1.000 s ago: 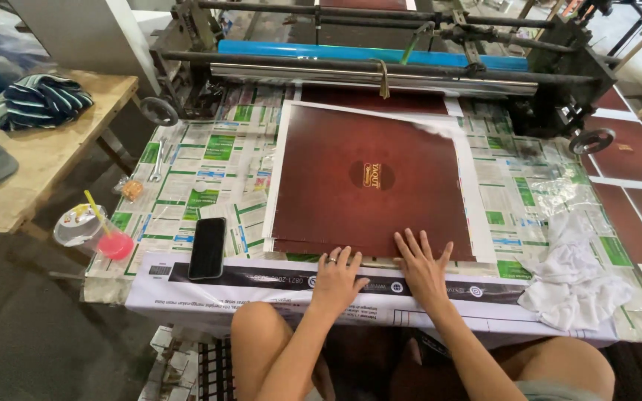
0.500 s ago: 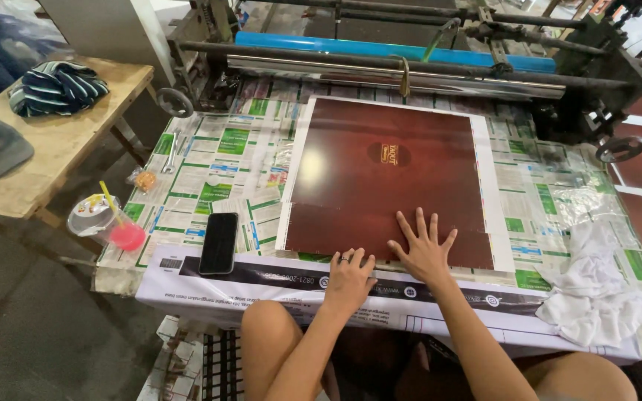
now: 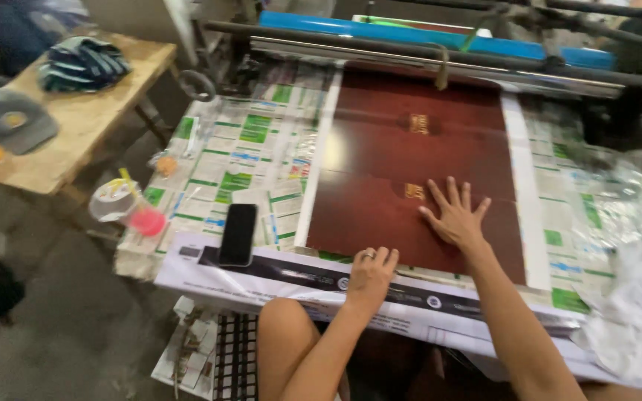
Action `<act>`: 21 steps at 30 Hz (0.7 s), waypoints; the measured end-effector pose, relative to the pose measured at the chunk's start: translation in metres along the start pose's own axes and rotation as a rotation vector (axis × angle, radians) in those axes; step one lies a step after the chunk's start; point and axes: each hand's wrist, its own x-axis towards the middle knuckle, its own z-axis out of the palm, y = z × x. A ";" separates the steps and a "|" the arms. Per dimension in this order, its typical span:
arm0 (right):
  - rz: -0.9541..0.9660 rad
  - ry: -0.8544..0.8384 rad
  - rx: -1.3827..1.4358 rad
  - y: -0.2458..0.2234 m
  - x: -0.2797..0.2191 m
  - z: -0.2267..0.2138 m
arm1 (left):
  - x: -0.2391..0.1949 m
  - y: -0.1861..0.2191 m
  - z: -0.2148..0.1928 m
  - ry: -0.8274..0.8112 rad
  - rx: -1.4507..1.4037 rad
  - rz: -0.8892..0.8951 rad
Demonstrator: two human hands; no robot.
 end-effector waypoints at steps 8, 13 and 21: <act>-0.029 -0.032 0.022 0.017 0.051 0.008 | -0.006 -0.004 -0.011 0.039 0.009 -0.014; 0.024 -0.054 0.057 0.024 0.092 0.011 | 0.005 -0.012 -0.005 0.112 -0.019 0.017; -0.049 0.007 -0.011 0.006 0.025 0.024 | -0.003 -0.005 -0.003 0.163 -0.017 -0.021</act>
